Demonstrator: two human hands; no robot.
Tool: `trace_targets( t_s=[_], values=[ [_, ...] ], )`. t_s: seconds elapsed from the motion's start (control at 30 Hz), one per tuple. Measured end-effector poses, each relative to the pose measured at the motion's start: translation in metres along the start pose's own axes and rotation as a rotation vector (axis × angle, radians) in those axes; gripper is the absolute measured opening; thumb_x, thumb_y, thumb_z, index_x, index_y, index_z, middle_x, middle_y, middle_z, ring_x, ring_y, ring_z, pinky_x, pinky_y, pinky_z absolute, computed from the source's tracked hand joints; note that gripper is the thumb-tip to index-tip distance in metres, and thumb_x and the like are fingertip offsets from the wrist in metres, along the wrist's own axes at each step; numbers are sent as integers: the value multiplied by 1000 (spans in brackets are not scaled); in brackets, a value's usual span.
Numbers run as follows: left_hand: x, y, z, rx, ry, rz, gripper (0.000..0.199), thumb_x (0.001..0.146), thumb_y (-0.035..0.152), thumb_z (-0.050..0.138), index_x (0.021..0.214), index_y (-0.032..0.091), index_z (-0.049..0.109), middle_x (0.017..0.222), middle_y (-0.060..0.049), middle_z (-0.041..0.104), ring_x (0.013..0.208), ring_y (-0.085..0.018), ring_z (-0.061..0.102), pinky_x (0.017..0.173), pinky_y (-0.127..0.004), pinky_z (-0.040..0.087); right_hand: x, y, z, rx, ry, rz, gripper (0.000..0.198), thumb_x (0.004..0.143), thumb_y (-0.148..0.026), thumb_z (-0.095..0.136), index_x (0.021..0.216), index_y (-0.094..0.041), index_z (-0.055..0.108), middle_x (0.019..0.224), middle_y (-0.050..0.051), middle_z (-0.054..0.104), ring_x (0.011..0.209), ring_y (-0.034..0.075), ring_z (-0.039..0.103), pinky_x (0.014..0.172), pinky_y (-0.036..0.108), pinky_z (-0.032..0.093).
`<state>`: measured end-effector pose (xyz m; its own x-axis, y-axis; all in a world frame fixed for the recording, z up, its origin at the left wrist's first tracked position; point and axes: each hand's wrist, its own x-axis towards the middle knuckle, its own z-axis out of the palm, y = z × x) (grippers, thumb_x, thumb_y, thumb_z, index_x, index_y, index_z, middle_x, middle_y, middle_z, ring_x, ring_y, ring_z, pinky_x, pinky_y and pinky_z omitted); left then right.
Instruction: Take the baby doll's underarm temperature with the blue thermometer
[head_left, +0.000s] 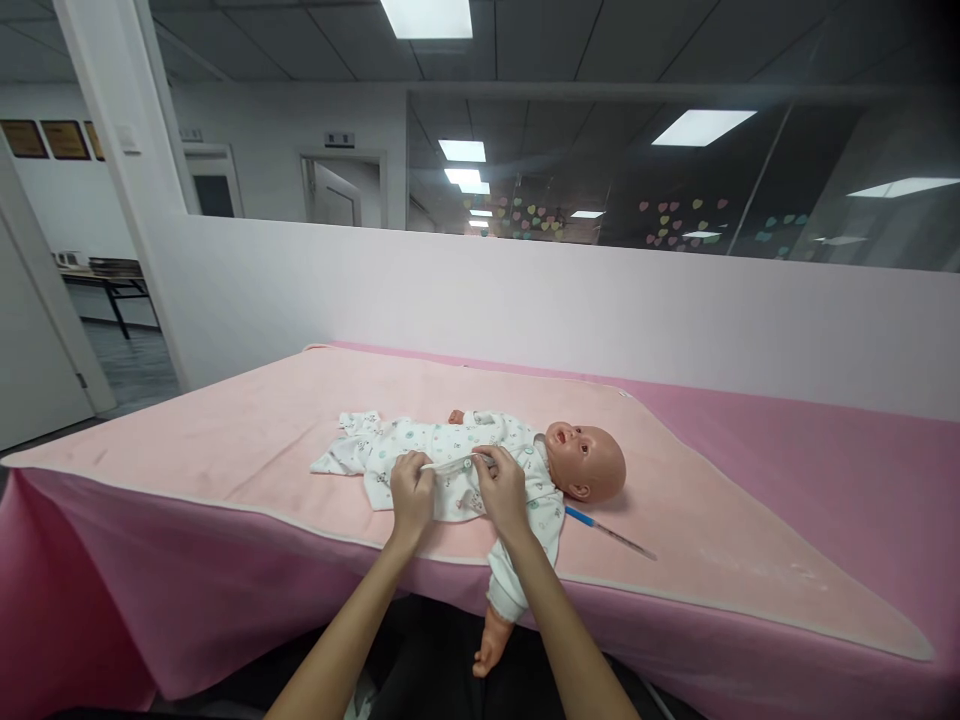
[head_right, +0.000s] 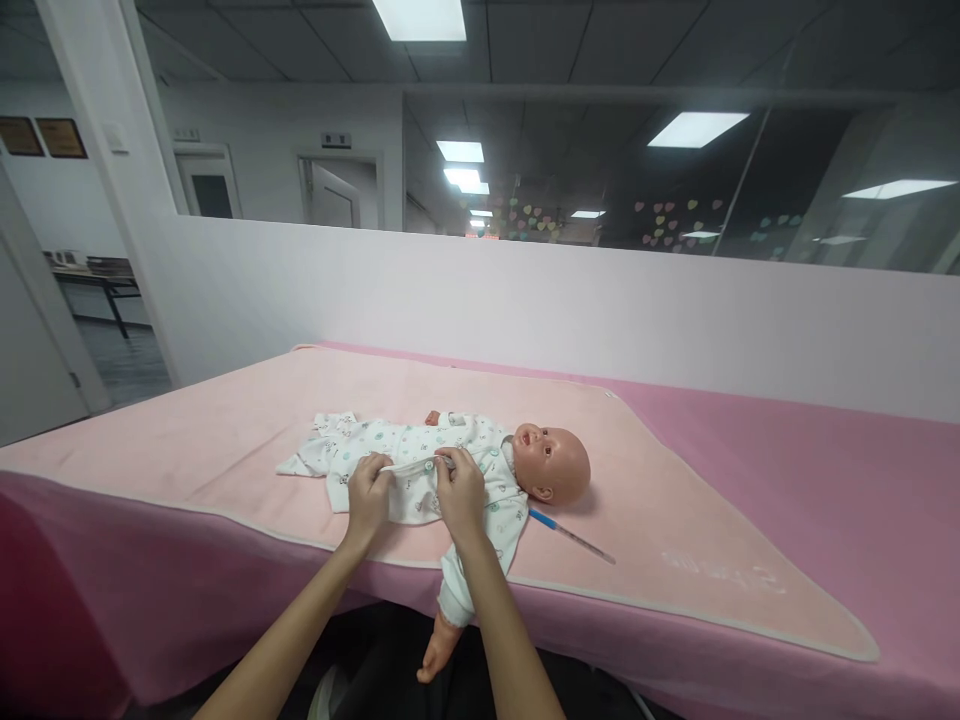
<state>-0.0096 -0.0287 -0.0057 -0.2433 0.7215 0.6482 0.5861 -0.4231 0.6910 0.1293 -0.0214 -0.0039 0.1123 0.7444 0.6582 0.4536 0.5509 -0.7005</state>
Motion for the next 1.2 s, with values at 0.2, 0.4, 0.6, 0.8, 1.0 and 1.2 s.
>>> trace_targets(
  t_s=[0.2,0.4,0.6,0.8,1.0,1.2],
  values=[
    [-6,2,-3,36,288,-3,10,69,11,41,68,21,40,69,-1,48,72,-18,46,66,-31,37,0,-1,0,-59,132,66,19,78,-30,50,80,-16,63,78,4,63,55,13,50,58,26,39],
    [-13,25,6,225,-171,543,23,81,12,40,99,20,51,99,-5,58,94,-19,49,84,-35,37,1,3,-1,-134,96,18,17,74,-23,49,77,-17,65,76,3,61,60,14,51,60,26,40],
    [-8,16,8,152,-301,489,23,87,16,35,99,21,54,89,-4,59,88,-18,52,78,-33,42,2,0,1,-165,133,47,16,74,-23,49,77,-18,64,78,4,61,58,14,52,62,28,42],
    [-6,14,5,107,-290,415,30,87,16,34,112,23,50,102,-6,56,92,-17,53,78,-32,44,-17,-11,-30,29,405,148,35,80,-30,46,113,-17,50,107,10,60,61,13,58,56,26,46],
    [-6,14,7,121,-327,443,28,87,16,37,105,23,57,106,-4,58,99,-18,51,85,-34,40,-60,37,-126,-604,376,324,28,78,-30,44,94,-17,62,90,11,66,76,23,61,68,34,44],
    [-1,11,6,78,-300,345,27,86,17,37,95,24,62,93,-3,61,90,-18,53,80,-34,39,-77,69,-176,-770,17,257,28,77,-32,40,83,-17,63,89,9,67,87,26,60,80,38,40]
  ],
)
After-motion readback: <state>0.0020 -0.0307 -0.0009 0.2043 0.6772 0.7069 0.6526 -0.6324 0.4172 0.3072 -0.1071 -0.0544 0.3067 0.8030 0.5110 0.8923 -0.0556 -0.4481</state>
